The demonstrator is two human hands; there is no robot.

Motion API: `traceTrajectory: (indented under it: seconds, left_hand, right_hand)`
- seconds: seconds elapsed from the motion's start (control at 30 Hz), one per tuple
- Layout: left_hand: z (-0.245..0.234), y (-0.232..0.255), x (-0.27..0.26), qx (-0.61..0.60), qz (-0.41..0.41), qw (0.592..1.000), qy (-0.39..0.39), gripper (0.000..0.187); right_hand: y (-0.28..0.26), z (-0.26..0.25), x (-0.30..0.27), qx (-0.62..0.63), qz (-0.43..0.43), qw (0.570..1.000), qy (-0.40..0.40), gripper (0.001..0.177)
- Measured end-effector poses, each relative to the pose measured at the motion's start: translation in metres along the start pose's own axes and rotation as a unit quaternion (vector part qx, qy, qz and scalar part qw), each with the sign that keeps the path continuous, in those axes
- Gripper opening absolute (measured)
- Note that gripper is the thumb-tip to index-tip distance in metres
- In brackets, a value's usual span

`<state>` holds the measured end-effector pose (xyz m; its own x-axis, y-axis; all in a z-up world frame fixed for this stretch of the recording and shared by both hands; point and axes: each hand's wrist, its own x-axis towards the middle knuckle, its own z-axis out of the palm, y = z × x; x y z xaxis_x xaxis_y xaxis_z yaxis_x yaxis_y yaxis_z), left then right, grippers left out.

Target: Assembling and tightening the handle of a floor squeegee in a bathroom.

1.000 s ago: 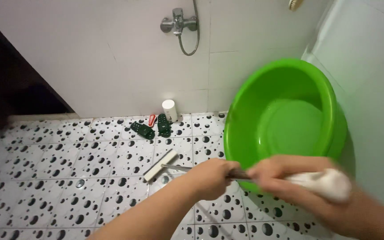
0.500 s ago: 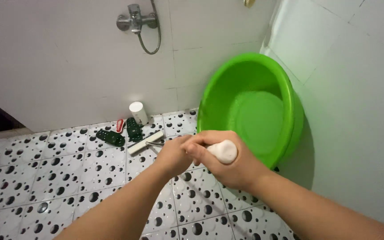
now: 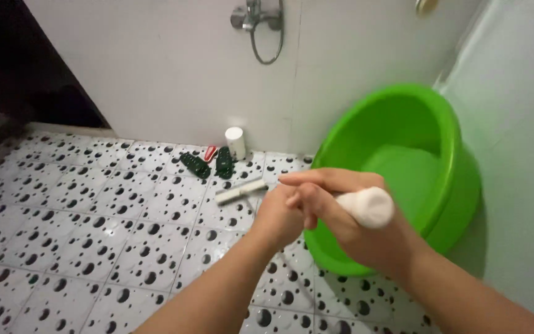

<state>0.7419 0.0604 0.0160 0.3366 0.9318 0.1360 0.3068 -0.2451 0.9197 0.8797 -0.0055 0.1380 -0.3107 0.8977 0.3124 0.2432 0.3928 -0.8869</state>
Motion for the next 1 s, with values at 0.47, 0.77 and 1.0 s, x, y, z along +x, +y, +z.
traceTrajectory:
  seconds: [0.47,0.77,1.0]
  left_hand:
    - [0.015,0.0,-0.036,0.153,0.199,0.965,0.076,0.017]
    - [0.001,-0.061,-0.034,0.13,0.208,0.969,0.005,0.019]
    - [-0.011,-0.019,-0.038,-0.274,-0.059,0.958,-0.067,0.03]
  right_hand:
    - [-0.01,0.021,-0.062,-0.036,-0.005,0.998,0.047,0.036]
    - [0.017,0.057,-0.074,-0.029,-0.058,0.996,0.067,0.027]
    - [-0.006,0.045,-0.075,0.094,0.026,0.995,-0.022,0.039]
